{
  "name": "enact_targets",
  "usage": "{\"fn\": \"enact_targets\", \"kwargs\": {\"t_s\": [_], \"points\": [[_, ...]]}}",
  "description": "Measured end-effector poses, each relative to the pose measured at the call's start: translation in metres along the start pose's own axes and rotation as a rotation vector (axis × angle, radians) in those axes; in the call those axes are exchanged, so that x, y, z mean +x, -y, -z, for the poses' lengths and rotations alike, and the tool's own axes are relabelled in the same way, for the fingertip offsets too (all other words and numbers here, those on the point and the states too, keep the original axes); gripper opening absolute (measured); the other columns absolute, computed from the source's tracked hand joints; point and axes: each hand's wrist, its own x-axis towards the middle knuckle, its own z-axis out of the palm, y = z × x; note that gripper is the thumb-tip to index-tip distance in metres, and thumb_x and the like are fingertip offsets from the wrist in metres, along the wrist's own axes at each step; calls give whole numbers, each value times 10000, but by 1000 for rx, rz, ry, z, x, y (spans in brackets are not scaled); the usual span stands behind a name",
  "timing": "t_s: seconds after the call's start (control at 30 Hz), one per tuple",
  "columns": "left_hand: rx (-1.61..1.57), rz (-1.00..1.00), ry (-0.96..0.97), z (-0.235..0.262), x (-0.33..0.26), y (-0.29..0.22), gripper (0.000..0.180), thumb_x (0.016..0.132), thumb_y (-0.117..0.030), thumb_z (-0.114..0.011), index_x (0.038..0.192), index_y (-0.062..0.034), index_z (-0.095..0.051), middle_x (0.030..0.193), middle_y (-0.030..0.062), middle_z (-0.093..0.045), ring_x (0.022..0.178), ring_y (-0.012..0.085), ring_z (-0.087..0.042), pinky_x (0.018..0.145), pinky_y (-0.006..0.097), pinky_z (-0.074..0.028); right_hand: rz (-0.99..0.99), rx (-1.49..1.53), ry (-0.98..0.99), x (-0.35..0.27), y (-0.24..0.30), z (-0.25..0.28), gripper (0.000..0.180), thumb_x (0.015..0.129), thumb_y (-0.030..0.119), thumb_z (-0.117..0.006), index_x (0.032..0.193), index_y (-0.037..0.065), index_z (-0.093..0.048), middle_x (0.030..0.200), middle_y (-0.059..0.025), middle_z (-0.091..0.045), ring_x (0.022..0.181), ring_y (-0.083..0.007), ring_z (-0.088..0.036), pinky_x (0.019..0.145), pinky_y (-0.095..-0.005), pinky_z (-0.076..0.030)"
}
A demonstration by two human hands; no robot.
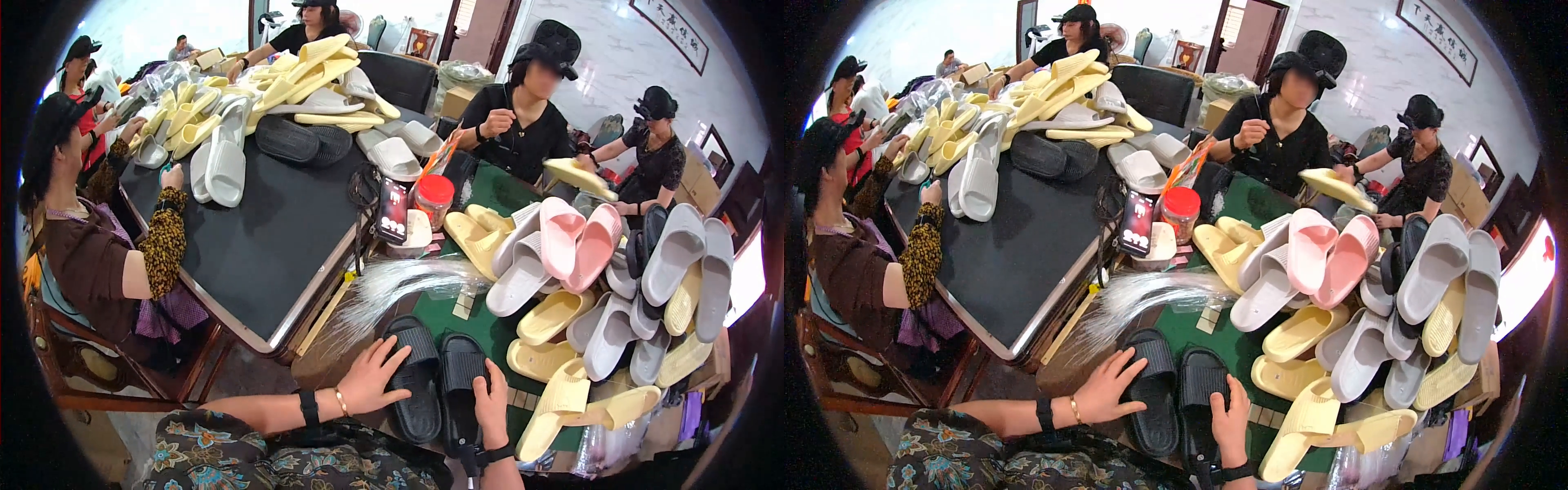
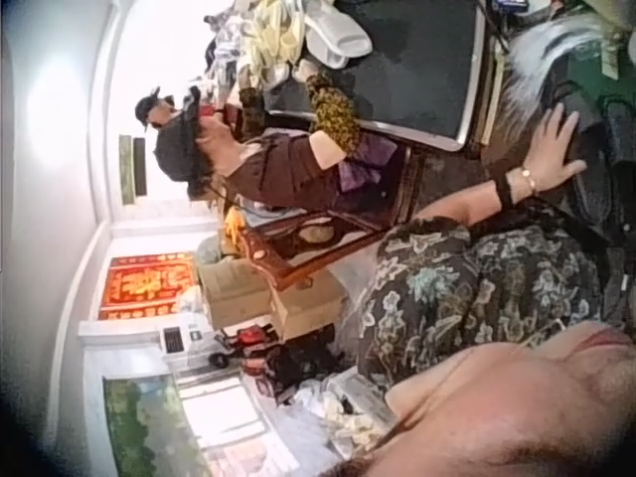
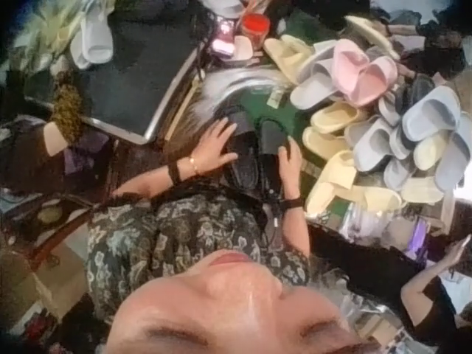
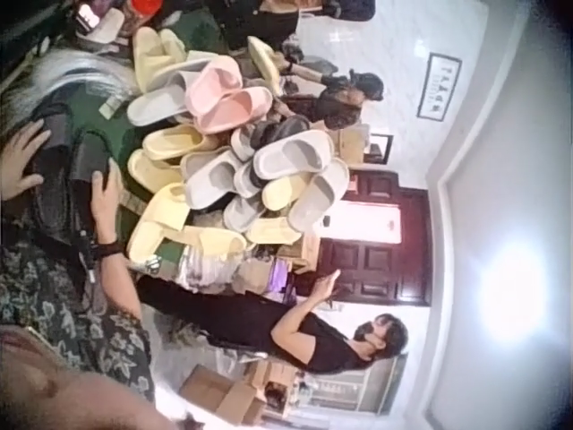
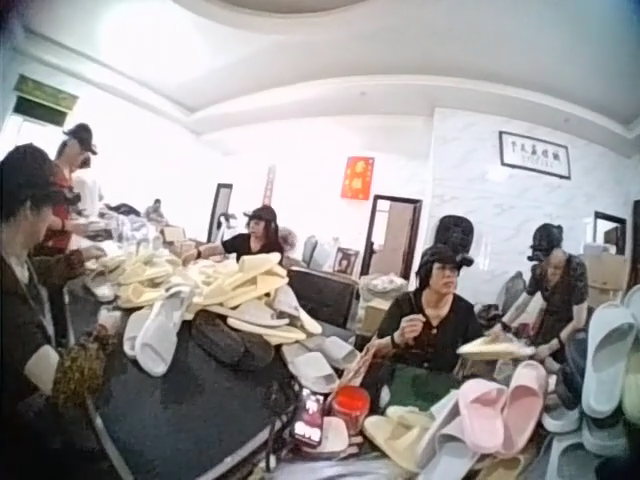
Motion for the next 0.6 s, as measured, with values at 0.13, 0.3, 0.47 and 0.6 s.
{"fn": "enact_targets", "kwargs": {"t_s": [0.13,0.3,0.47,0.6], "points": [[-77,-60,-28,-20,6,12,669,832,-77,-589,1440,-99,-311,1487,215,-259,1363,450,-254,1111,496,-288,-17,-8,-89,6,0,-12,448,935,276,-538,1277,-11,-509,1319,-209,-489,1237,-356,-427,1065,-423,-308],[-108,-105,-72,-25,30,26,721,761,98,-473,1437,-104,-322,1484,211,-271,1364,437,-264,1120,475,-291,-76,92,-207,23,-9,-29,394,955,214,-496,1269,-23,-508,1291,-210,-512,1208,-348,-456,1054,-414,-320],[-129,-77,-51,-23,30,29,746,737,116,-464,1436,-103,-326,1499,198,-258,1382,423,-241,1126,473,-283,-93,135,-242,21,10,-40,392,958,194,-477,1283,-24,-497,1318,-196,-497,1228,-336,-438,1059,-412,-309],[-124,-80,-78,-25,29,28,750,731,122,-463,1434,-104,-332,1500,196,-259,1383,422,-241,1127,471,-284,-101,73,-235,16,15,-40,383,994,197,-435,1308,-18,-484,1337,-142,-489,1239,-257,-441,1058,-344,-317]]}}
